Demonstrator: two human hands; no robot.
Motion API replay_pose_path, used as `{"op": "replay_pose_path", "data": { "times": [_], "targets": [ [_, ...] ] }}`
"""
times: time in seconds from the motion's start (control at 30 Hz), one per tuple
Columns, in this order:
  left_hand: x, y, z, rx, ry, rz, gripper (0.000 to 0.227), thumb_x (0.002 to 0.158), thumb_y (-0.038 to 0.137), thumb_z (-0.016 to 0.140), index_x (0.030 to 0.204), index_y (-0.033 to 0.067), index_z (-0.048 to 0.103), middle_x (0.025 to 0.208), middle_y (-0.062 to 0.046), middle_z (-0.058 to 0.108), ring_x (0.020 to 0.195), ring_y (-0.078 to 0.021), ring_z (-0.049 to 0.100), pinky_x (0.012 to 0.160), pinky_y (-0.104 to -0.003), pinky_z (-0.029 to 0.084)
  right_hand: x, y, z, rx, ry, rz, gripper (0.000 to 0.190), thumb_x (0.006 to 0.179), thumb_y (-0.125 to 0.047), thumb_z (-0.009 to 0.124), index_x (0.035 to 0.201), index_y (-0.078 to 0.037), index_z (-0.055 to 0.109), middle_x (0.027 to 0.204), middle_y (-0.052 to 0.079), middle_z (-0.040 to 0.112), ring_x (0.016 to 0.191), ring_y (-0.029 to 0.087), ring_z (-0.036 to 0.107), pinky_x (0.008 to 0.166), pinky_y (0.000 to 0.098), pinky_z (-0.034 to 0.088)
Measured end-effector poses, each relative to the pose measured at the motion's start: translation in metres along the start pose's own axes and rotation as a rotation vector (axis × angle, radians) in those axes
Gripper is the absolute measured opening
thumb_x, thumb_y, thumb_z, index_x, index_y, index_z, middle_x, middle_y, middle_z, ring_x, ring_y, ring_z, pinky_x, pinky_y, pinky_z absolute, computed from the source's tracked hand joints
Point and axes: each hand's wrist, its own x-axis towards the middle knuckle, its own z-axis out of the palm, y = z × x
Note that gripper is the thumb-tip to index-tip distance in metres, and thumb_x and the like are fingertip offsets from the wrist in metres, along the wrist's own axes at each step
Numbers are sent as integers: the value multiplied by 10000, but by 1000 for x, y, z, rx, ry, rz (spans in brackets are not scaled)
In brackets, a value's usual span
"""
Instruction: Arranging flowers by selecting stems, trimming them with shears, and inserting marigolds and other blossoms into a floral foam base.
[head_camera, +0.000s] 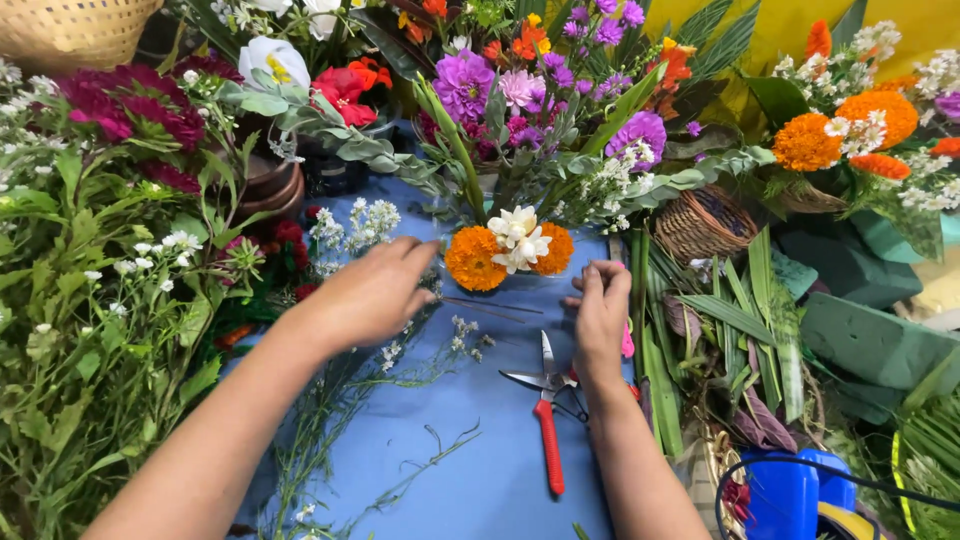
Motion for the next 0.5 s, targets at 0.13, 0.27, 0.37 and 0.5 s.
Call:
{"op": "replay_pose_path", "data": {
  "times": [0.13,0.27,0.37,0.5],
  "targets": [
    [16,-17,27,4,-1,18,636,987,208,594,1549,9,372,1477,-324,459,1337,-511,502,1010,-605,515,9,4,18,-40,-138,95,516,1069,-304,493,1439,56,474,1371,279,492,1202,331,541,964,434,570],
    [16,-22,28,-25,-13,-22,642,995,222,580,1559,18,351,1534,-310,401,1377,-500,464,1039,-598,497,27,37,27,-39,-224,105,529,1076,-341,427,1497,-23,464,1335,278,586,1105,347,669,917,463,606],
    [13,-25,27,-41,-22,-36,654,997,229,580,1560,-5,344,1553,-306,379,1402,-493,439,1072,-584,473,27,37,32,-44,-230,126,534,1070,-335,395,1527,-61,437,1303,267,625,990,326,723,896,437,613],
    [12,-30,26,-93,-6,-28,663,989,240,574,1557,-18,351,1558,-303,378,1391,-505,445,1073,-587,468,0,-5,41,-79,-171,175,607,1040,-299,397,1574,-16,342,1288,324,585,949,352,759,901,460,602]
  ]
}}
